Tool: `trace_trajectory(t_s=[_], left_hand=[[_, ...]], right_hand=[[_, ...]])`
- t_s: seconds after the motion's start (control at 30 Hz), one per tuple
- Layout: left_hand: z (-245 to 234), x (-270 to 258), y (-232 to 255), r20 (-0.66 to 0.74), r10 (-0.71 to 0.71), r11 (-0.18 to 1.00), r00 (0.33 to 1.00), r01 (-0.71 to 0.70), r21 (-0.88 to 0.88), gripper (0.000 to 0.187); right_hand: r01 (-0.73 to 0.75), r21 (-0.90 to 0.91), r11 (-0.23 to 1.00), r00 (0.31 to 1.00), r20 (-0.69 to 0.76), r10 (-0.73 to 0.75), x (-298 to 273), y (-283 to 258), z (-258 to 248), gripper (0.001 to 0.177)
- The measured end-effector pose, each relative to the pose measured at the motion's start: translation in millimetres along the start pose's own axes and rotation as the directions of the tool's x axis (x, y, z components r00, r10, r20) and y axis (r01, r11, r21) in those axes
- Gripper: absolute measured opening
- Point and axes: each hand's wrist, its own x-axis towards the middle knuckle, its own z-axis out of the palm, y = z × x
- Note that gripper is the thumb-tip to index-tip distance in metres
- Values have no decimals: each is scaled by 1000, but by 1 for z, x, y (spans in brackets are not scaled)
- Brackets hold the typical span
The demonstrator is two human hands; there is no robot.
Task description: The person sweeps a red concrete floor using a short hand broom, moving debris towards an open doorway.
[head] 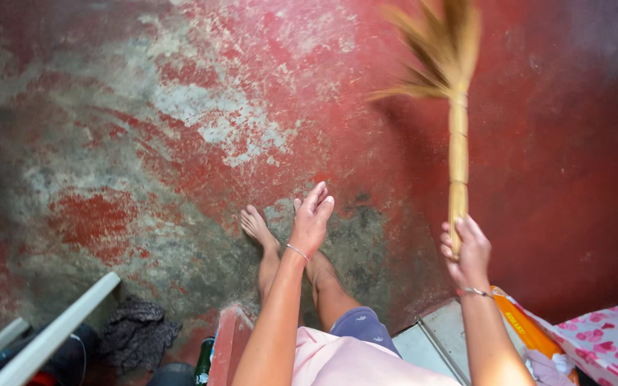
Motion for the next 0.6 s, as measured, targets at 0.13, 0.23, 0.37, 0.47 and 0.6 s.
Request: trace_trajectory(t_s=[0.13,0.23,0.37,0.47,0.6], left_hand=[[-1,8,13,46,-8,988,999,1,156,62],[-4,8,23,68,-43,969,997,25,246,62],[-11,37,48,118,-45,946,992,4,325,62],[-28,31,55,140,-74,944,987,24,330,62],[-41,42,89,136,-126,935,983,71,348,61]], right_hand=[[16,-28,999,955,-296,-24,25,18,-69,19],[-20,222,975,913,-394,108,71,37,-84,16],[-180,499,848,957,-110,268,140,56,-35,19],[-335,532,778,886,-102,452,178,86,44,29],[-418,400,816,889,-7,459,198,120,174,20]])
